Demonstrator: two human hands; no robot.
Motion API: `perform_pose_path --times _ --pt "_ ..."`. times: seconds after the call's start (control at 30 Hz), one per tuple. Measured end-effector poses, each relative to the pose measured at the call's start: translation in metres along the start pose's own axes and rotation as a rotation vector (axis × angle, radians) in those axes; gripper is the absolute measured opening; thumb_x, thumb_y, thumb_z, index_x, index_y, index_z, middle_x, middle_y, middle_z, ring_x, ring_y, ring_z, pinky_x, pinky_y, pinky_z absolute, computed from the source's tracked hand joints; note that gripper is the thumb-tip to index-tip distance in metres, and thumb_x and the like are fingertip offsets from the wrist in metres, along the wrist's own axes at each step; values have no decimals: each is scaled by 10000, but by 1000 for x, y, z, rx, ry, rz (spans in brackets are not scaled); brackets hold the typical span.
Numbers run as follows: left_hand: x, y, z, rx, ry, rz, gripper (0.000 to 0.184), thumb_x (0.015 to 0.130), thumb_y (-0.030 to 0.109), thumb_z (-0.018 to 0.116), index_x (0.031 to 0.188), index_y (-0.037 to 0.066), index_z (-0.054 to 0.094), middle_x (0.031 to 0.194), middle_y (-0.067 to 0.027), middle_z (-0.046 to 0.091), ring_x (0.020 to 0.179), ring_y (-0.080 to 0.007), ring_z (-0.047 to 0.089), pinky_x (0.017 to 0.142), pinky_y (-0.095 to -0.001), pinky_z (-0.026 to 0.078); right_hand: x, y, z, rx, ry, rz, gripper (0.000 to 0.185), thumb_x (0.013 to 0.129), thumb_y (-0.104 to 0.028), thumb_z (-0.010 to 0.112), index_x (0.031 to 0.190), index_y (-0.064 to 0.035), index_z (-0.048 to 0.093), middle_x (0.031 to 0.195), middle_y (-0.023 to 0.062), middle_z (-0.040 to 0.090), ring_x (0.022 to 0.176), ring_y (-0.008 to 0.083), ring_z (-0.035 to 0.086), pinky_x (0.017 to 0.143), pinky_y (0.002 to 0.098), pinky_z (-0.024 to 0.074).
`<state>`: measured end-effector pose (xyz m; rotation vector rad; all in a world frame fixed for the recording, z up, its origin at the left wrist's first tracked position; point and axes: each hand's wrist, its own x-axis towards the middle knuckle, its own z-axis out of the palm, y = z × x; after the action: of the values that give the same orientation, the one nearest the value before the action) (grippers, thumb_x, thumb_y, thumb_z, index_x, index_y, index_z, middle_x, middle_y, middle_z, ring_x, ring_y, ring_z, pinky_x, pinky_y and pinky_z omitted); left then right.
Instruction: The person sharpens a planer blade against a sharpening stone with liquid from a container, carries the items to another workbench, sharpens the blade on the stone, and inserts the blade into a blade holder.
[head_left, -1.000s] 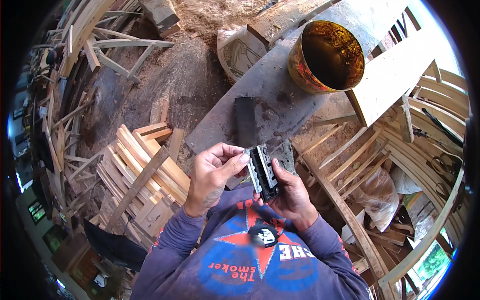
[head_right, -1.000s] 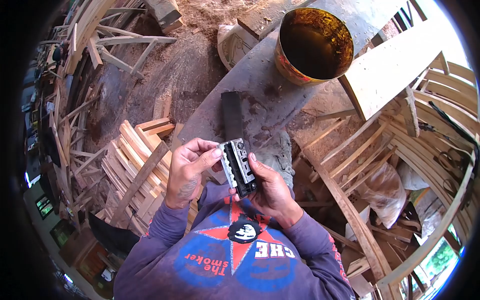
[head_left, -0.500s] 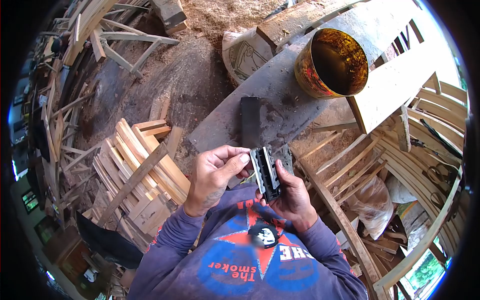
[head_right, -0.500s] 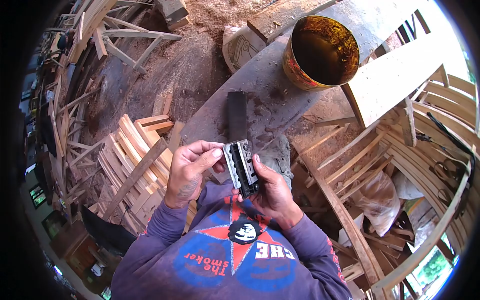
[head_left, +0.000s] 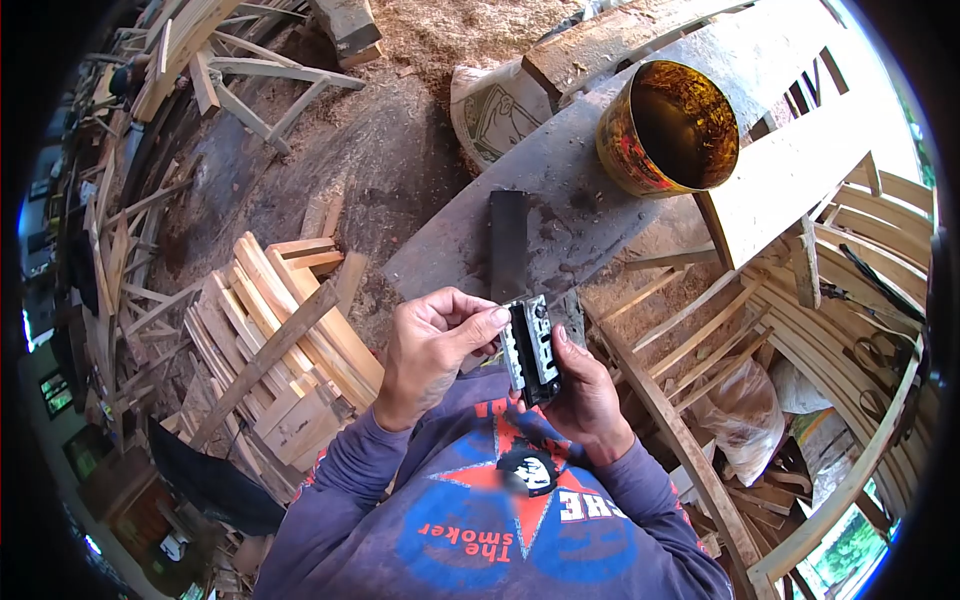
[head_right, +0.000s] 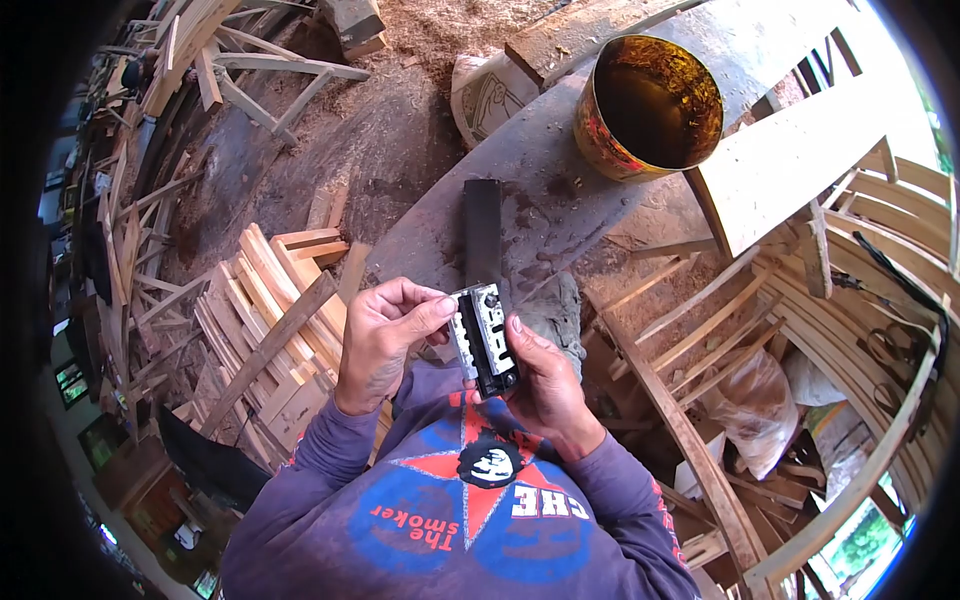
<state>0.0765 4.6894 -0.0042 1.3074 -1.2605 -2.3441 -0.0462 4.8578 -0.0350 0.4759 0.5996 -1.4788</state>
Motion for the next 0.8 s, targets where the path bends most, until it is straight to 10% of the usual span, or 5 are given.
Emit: perform_pose_path --times 0.8 --pt "-17 -4 -31 -62 1 54 222 1014 175 716 1074 -35 751 917 -97 775 785 -101 710 697 -238 570 8 17 12 62 -1 186 503 1129 -448 405 1283 -28 635 964 158 738 781 317 748 635 416 600"
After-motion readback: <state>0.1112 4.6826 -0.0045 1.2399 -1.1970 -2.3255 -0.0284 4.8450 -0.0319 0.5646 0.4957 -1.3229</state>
